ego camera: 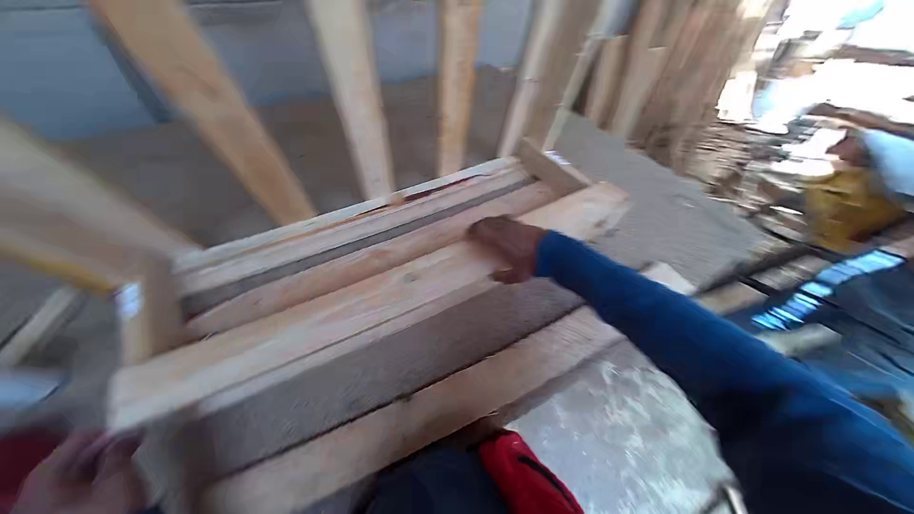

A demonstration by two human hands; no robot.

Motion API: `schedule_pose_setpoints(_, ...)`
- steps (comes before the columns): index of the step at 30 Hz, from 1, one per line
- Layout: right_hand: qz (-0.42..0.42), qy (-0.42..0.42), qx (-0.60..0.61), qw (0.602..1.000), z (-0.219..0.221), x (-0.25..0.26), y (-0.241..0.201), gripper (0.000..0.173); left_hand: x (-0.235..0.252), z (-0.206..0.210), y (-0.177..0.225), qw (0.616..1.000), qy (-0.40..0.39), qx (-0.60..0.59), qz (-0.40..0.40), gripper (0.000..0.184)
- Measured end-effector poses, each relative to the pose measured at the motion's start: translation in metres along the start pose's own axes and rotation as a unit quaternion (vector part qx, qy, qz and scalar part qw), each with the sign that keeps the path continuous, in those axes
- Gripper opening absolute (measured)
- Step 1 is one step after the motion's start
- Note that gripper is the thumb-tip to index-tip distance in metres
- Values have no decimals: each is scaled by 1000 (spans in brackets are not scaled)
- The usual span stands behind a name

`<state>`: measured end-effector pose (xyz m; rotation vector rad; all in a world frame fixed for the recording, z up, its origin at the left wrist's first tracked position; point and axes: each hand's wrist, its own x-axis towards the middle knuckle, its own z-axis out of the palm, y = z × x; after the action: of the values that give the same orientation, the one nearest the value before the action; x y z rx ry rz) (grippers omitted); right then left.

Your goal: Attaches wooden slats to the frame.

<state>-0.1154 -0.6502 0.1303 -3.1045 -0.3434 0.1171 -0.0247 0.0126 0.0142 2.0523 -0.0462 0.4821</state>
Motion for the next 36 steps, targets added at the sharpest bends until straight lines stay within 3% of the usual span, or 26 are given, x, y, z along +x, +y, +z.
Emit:
schedule_pose_setpoints(2, -17, 31, 9, 999, 0, 13, -20, 108, -10, -5, 28, 997, 67, -12, -29, 43)
schedule_pose_setpoints(4, -50, 93, 38, 994, 11, 41, -52, 111, -3, -6, 22, 995, 83, -27, -46, 41)
schedule_pose_setpoints(7, -103, 179, 93, 974, 19, 81, -150, 98, 4, -13, 10, 994, 54, -64, -67, 40)
schedule_pose_setpoints(9, -127, 186, 141, 964, 20, 112, -229, 91, 4, -15, 6, 993, 44, -80, -76, 39)
schedule_pose_setpoints(12, -138, 160, 173, 962, 27, 169, -333, 95, 6, -20, 0, 989, 34, -122, -73, 39)
schedule_pose_setpoints(16, -134, 129, 167, 968, 35, 232, -421, 101, 8, -32, -4, 982, -24, -175, -66, 43)
schedule_pose_setpoints(20, -104, 121, 132, 978, 44, 253, -450, 98, 6, -48, -9, 964, -105, -235, -64, 53)
schedule_pose_setpoints(27, -103, 157, 74, 979, 46, 256, -457, 100, 24, -44, -15, 951, -180, -233, -92, 90)
schedule_pose_setpoints(36, -104, 161, 64, 979, 50, 258, -455, 99, 32, -43, -19, 956, -212, -185, -87, 86)
